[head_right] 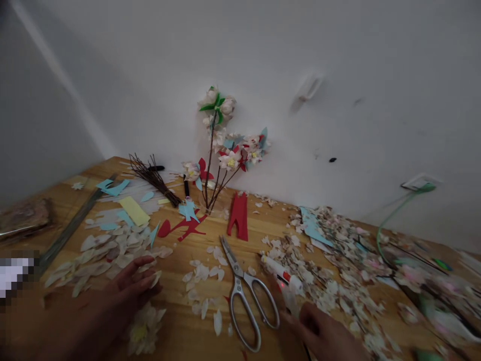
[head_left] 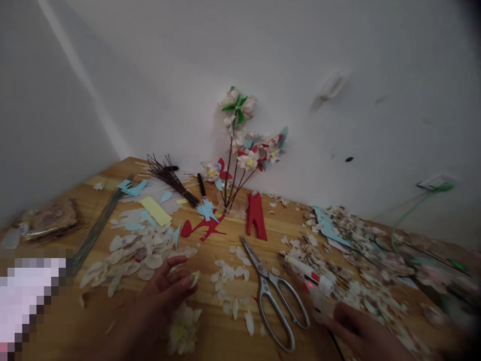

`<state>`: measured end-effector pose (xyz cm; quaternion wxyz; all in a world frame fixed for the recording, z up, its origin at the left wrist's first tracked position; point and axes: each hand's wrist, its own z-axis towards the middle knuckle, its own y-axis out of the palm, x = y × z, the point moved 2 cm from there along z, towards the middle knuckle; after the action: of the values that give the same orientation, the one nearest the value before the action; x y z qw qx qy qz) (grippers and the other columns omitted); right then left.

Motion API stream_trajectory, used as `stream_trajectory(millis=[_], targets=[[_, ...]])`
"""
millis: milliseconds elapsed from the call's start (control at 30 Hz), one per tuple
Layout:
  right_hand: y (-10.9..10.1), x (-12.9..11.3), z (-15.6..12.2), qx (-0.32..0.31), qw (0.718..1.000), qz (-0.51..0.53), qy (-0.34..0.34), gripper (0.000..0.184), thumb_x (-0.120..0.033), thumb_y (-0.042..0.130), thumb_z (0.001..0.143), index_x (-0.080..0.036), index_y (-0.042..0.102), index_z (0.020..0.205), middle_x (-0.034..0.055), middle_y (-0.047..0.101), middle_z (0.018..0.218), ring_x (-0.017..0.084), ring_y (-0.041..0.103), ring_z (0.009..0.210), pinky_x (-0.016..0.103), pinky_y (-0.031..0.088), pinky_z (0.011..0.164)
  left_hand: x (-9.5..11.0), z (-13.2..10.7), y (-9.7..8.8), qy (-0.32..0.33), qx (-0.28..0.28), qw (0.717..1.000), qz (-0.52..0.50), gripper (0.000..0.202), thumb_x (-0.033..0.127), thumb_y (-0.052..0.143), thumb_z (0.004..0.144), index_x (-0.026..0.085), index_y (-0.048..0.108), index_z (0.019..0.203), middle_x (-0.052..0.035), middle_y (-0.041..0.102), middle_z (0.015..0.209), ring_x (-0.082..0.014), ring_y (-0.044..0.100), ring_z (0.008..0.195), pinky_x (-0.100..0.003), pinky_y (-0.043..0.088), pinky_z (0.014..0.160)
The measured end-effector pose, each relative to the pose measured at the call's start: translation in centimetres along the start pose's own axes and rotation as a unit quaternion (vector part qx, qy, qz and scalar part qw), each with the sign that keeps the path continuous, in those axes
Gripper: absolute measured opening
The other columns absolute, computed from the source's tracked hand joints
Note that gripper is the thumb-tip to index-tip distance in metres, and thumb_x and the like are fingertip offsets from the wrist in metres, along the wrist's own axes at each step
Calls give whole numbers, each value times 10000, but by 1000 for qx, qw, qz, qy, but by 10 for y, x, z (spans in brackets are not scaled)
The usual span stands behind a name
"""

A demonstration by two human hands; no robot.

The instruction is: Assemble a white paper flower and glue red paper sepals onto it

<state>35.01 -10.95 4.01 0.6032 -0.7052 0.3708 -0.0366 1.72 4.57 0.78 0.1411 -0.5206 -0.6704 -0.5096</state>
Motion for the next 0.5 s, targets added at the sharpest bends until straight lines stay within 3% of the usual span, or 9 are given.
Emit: stream_trajectory(millis=[67, 100, 167, 300, 500], targets=[[-1, 18, 10, 54, 998, -5, 27, 324, -572, 586, 658, -249, 556, 646, -3, 573, 537, 218, 545, 525, 317, 390, 512, 1, 0, 0, 7, -5, 1000, 18, 502, 267, 815, 550, 258, 512, 950, 85, 620, 623, -87, 596, 594, -194, 465, 604], [-1, 22, 16, 109, 994, 17, 13, 332, -575, 573, 663, -248, 560, 722, -8, 572, 552, 220, 552, 532, 322, 409, 524, 2, 1, -1, 17, -7, 999, 28, 488, 270, 805, 568, 263, 507, 955, 79, 628, 636, -86, 593, 585, -182, 449, 566], [6, 21, 29, 152, 984, 86, -31, 368, -541, 609, 633, -228, 565, 821, 4, 609, 619, 230, 584, 592, 329, 451, 573, 6, 3, -4, 55, -11, 997, 44, 469, 277, 803, 572, 265, 504, 934, 76, 630, 631, -86, 583, 559, -166, 412, 505], [24, 6, 46, 134, 974, 172, -54, 364, -510, 609, 626, -192, 631, 801, 19, 653, 636, 238, 595, 600, 331, 469, 563, 14, 6, -10, 132, -12, 989, 68, 444, 317, 808, 555, 255, 520, 887, 82, 611, 592, -92, 566, 556, -169, 396, 507], [41, -10, 47, 125, 974, 184, -41, 298, -500, 647, 614, -211, 673, 682, 28, 713, 673, 291, 639, 716, 349, 480, 645, 12, 4, -10, 136, -35, 986, 89, 389, 353, 771, 607, 262, 533, 901, 73, 611, 638, -99, 574, 626, -188, 414, 582]])
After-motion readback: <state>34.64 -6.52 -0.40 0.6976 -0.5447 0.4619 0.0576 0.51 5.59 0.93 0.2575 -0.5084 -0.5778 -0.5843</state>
